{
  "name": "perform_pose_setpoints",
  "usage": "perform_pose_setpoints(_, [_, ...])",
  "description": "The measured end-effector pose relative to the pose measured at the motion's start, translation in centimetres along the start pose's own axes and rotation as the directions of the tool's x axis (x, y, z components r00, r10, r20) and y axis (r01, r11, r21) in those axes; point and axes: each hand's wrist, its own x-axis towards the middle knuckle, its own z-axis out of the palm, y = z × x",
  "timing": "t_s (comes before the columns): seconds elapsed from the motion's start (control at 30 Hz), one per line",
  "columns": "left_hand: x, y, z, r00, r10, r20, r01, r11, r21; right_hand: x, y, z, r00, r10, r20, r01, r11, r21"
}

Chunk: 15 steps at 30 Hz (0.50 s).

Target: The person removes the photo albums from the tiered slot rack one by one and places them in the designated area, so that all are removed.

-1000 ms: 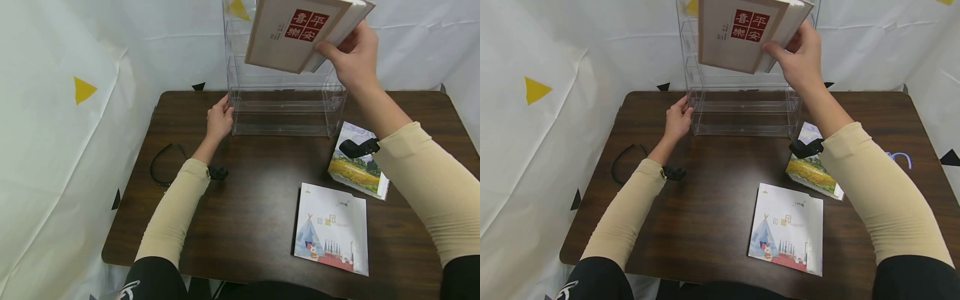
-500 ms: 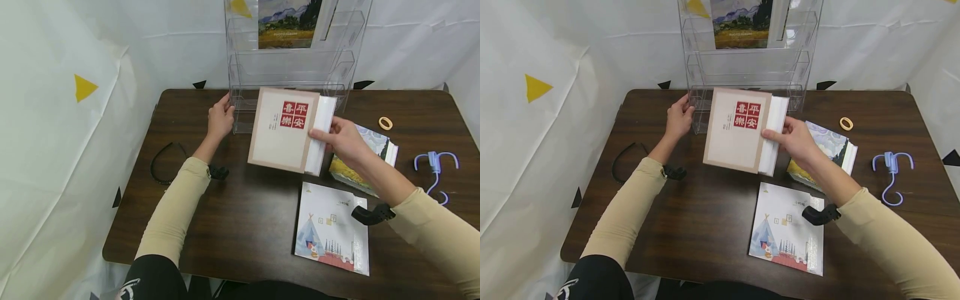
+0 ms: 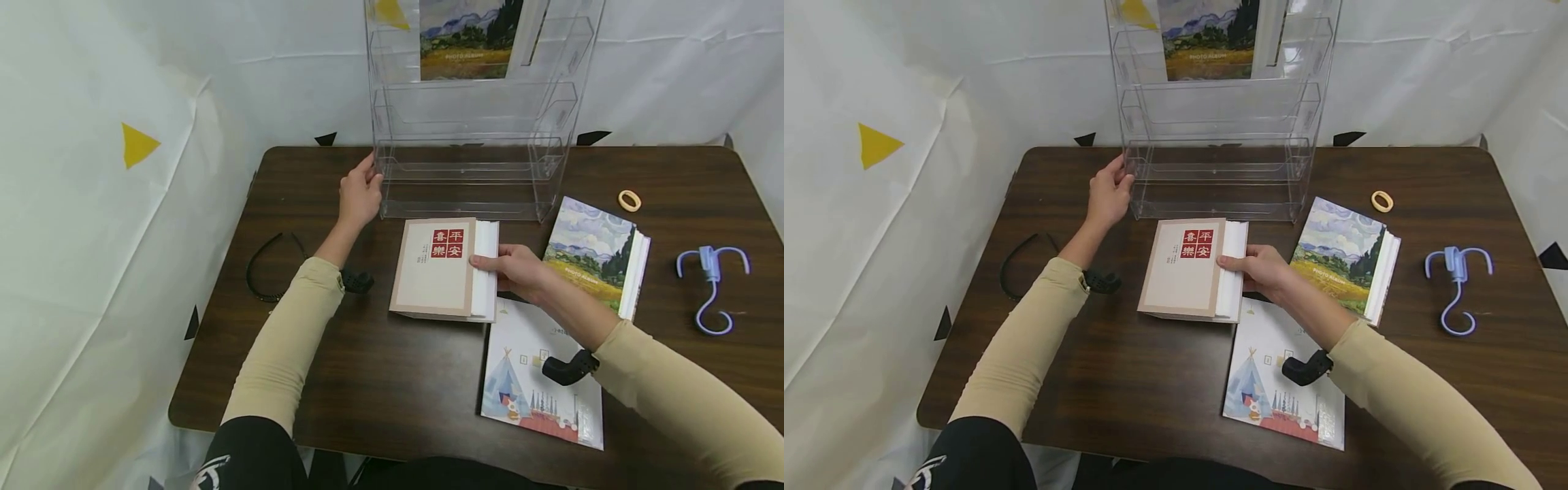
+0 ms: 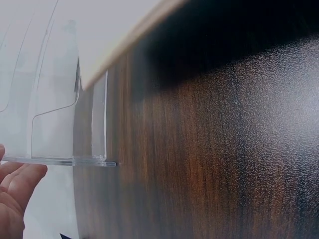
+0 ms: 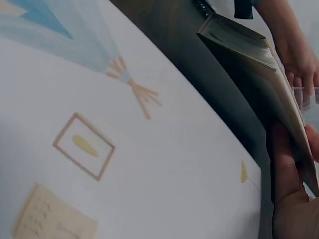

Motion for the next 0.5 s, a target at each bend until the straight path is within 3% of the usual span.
perform_pose_setpoints(0.5, [-0.2,0.3,0.0,1.0,-0.013,0.013,0.013,1.0,-0.003,1.6,1.3,0.5,0.999,0.038,0.028,-0.036,0.998,-0.045])
